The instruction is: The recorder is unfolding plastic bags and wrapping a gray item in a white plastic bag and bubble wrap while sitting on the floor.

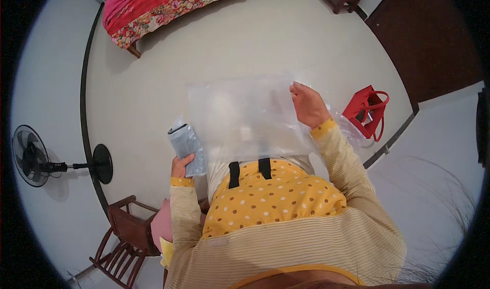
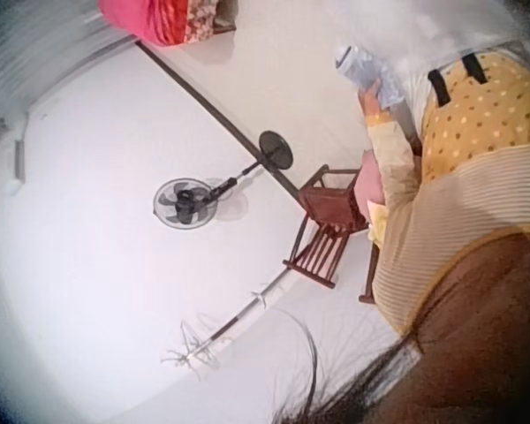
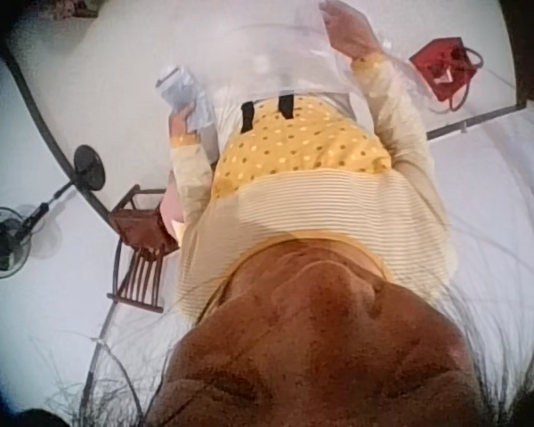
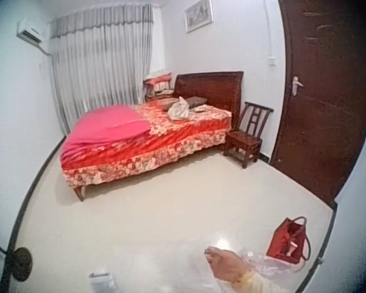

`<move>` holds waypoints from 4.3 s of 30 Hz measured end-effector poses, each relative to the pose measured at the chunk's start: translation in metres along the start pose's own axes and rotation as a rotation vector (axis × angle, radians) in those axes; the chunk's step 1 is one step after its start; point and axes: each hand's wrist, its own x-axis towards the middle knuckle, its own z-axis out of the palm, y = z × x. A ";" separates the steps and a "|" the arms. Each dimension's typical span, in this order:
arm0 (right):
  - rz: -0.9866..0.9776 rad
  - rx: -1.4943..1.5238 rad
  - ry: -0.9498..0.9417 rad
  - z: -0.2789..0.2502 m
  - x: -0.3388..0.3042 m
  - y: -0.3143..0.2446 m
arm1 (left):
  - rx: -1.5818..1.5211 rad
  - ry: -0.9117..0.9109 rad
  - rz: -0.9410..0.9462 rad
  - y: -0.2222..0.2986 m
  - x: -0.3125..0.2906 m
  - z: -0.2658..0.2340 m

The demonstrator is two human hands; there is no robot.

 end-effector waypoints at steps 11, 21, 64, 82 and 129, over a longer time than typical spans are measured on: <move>-0.454 0.248 0.264 -0.055 -0.002 -0.045 | 0.030 0.093 -0.022 -0.005 -0.008 -0.011; -0.087 -0.580 0.403 -0.032 -0.032 0.004 | -0.029 0.028 -0.004 -0.002 -0.006 -0.001; 0.144 -0.345 0.145 -0.091 -0.043 0.034 | -0.125 0.076 -0.037 -0.019 -0.003 -0.003; 0.283 -0.078 0.244 -0.082 -0.095 0.021 | -0.198 0.029 -0.056 -0.028 0.001 -0.007; -0.717 -2.071 -0.177 0.000 -0.019 0.086 | 0.089 0.156 -0.101 -0.004 -0.020 -0.081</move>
